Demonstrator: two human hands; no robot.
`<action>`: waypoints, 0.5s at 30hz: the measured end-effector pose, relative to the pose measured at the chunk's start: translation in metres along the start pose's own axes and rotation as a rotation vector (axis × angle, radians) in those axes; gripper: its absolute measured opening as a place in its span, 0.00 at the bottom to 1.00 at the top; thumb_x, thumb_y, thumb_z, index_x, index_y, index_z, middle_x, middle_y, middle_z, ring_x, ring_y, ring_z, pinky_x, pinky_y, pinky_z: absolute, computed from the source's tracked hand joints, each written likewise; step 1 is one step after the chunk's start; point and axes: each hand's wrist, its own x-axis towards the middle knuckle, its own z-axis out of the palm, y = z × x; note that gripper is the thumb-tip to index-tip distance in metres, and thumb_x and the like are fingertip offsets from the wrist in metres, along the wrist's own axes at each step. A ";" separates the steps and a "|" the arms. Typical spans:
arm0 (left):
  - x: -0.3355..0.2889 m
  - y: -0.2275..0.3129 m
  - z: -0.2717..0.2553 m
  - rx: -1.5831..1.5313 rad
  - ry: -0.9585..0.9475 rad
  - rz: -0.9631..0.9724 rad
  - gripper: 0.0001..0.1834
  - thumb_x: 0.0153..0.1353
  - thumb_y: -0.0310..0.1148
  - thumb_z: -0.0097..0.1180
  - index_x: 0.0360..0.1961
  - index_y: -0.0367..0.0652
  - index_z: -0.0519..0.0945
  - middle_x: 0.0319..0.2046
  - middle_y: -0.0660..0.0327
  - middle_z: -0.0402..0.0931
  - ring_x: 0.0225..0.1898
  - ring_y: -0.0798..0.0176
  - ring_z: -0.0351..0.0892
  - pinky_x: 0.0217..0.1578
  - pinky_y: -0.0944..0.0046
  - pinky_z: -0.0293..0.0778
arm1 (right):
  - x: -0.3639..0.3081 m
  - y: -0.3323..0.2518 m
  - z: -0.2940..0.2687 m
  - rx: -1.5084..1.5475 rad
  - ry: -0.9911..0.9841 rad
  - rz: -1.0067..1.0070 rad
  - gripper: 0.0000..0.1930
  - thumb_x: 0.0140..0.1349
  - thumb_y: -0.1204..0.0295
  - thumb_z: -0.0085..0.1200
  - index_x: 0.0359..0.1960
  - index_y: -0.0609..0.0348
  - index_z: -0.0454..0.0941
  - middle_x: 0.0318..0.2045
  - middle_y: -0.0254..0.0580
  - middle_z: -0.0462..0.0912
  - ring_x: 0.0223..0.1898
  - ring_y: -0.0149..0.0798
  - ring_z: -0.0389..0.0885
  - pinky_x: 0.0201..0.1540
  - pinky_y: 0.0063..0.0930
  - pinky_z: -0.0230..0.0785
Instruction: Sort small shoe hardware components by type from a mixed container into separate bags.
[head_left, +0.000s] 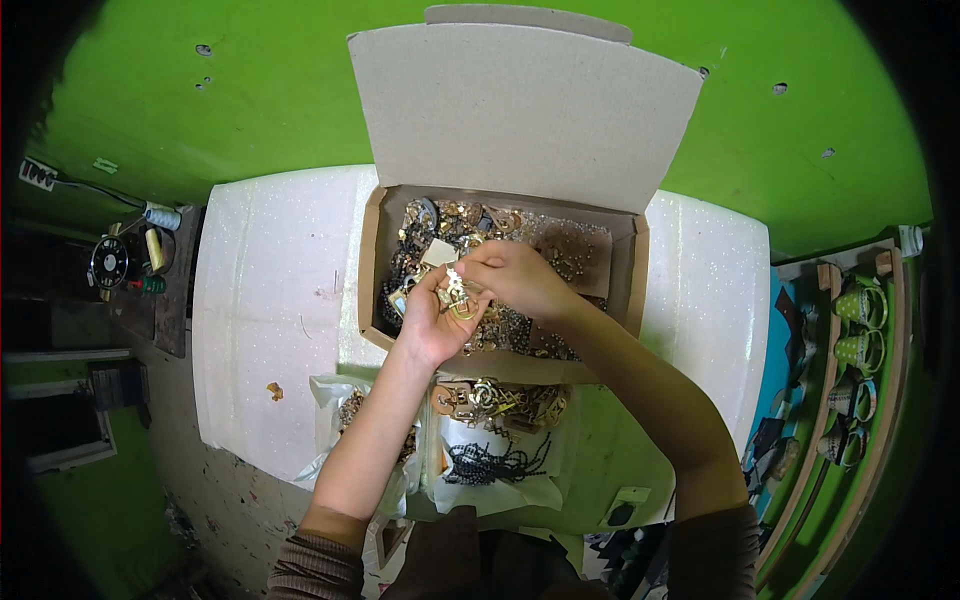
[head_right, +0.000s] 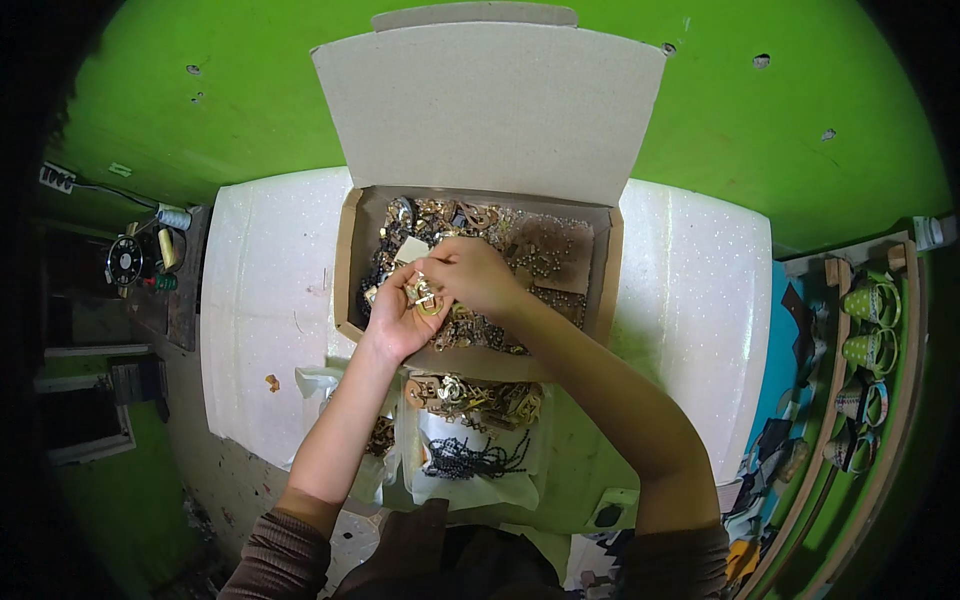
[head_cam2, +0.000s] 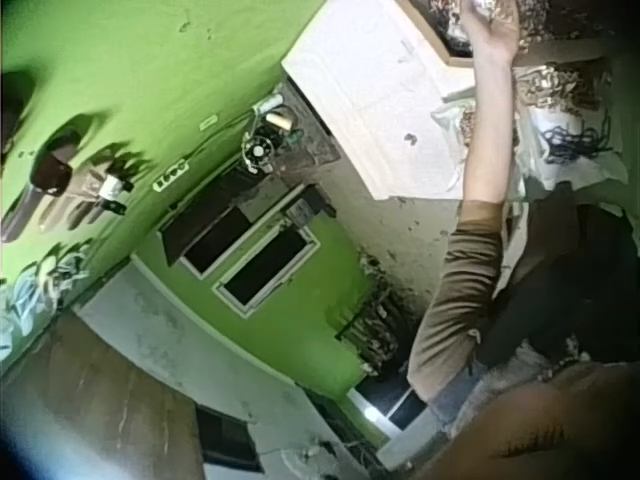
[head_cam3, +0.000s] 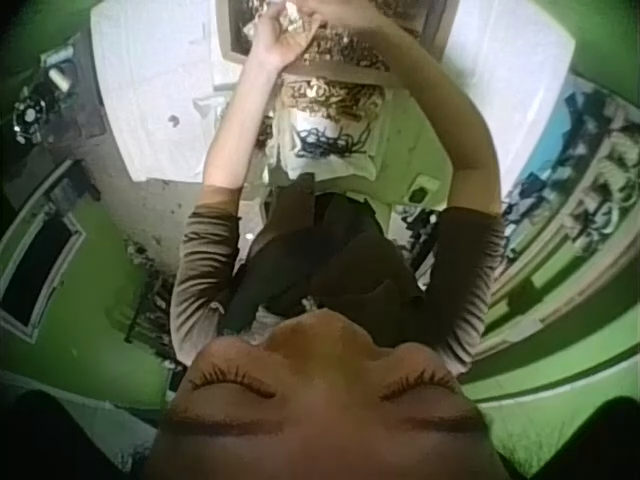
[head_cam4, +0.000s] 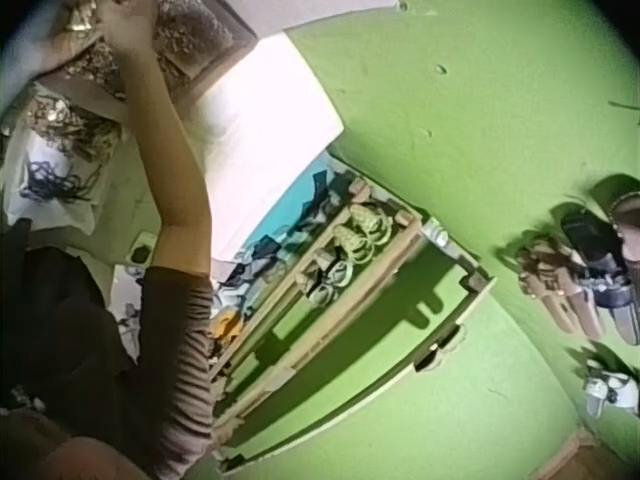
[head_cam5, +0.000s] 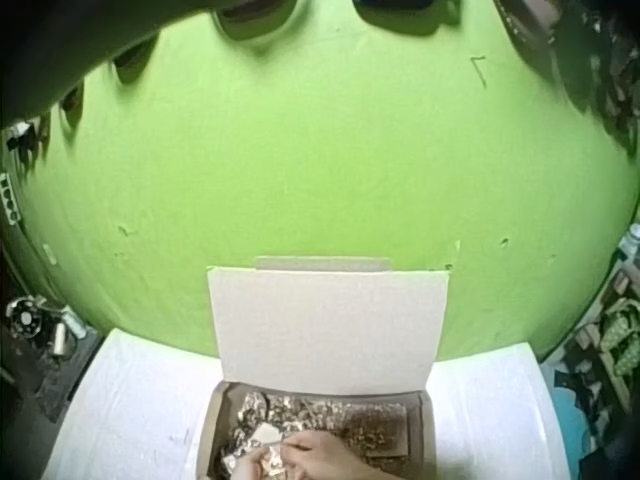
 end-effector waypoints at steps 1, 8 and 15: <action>-0.001 0.000 0.003 0.002 0.004 -0.004 0.15 0.60 0.36 0.35 0.40 0.36 0.67 0.36 0.55 0.71 0.36 0.61 0.74 0.42 0.63 0.72 | 0.000 -0.004 0.004 -0.219 0.035 -0.037 0.10 0.56 0.70 0.47 0.31 0.67 0.74 0.24 0.36 0.75 0.27 0.23 0.70 0.28 0.16 0.63; -0.002 -0.003 0.008 -0.020 -0.132 0.026 0.13 0.59 0.35 0.38 0.37 0.35 0.67 0.33 0.56 0.72 0.35 0.61 0.75 0.36 0.67 0.74 | -0.020 -0.045 0.003 -0.295 -0.122 -0.044 0.12 0.56 0.77 0.40 0.39 0.66 0.73 0.25 0.35 0.75 0.27 0.23 0.69 0.31 0.17 0.63; 0.000 0.004 0.004 -0.147 -0.118 0.074 0.14 0.59 0.33 0.38 0.42 0.37 0.69 0.39 0.58 0.72 0.45 0.62 0.70 0.47 0.63 0.69 | -0.030 0.025 -0.037 -1.120 0.113 -0.312 0.16 0.48 0.74 0.51 0.40 0.69 0.69 0.32 0.46 0.74 0.35 0.41 0.73 0.40 0.27 0.66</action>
